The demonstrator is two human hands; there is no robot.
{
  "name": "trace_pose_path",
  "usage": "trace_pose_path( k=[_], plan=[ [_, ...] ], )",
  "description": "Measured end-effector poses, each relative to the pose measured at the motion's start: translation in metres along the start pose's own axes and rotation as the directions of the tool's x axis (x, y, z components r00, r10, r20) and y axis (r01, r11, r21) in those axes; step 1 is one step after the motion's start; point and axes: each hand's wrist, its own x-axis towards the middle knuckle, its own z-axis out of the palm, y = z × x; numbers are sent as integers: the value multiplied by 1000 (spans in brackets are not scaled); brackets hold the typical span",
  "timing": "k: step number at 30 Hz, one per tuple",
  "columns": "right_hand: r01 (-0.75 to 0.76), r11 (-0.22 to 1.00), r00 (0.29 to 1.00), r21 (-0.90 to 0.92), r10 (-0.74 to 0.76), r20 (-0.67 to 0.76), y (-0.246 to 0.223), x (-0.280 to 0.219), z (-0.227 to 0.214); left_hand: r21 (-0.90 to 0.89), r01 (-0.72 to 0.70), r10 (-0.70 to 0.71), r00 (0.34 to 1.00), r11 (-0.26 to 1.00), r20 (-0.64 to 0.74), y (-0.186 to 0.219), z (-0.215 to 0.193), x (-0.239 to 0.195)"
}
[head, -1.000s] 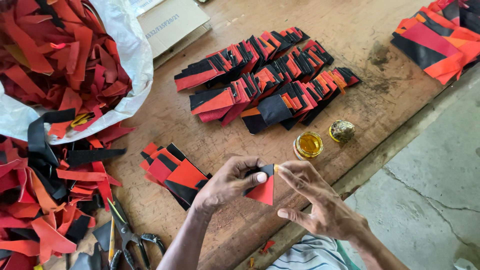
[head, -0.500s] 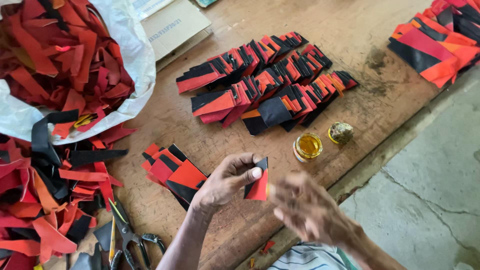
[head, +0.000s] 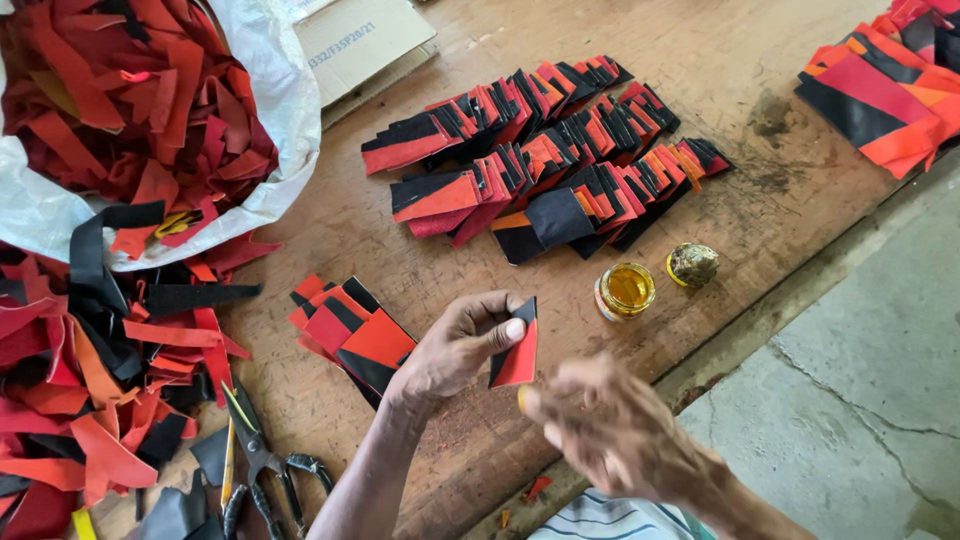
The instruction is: The person repeatedly picks red and black fabric pieces, applies a yellow adhesive from a small jar to the edges, and presses the pieces together. The finished assemblies are stacked on the table. Scissors and a bag of cut fabric pieces are visible nearby.
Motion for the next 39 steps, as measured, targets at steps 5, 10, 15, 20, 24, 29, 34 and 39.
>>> trace_pose_path(
  k=[5, 10, 15, 20, 24, 29, 34, 39],
  plan=[
    [-87, 978, 995, -192, 76, -65, 36, 7, 15, -55, 99, -98, 995, 994, 22, 5, 9, -4],
    [-179, 984, 984, -24, 179, -4, 40, 12, 10, -83, 83, -78, 995, 993, 64, 2, 8, -5],
    [-23, 1000, 999, -6, 23, 22, 0, 1, 3, -128, -28, 22, 999, 991, -49, -3, 1, 0],
    [-75, 985, 997, 153, 69, 44, -7, -29, -19, -161, -171, 162, 984, 972, -70, 6, -5, 10],
    [-177, 982, 984, 61, 179, -19, 2, -27, -36, -258, -83, 74, 996, 962, -44, 23, -1, 15],
    [-311, 950, 946, -26, 306, -109, 0, -25, -63, 107, -50, 67, 985, 993, -158, 28, 5, 36],
    [-368, 930, 922, -4, 365, -126, 7, -23, -68, 884, -165, 485, 871, 437, -78, 11, 12, 85],
    [-429, 903, 896, -16, 422, -139, 15, -26, -73, 929, -259, 565, 822, 265, 68, -2, 3, 122]
  ],
)
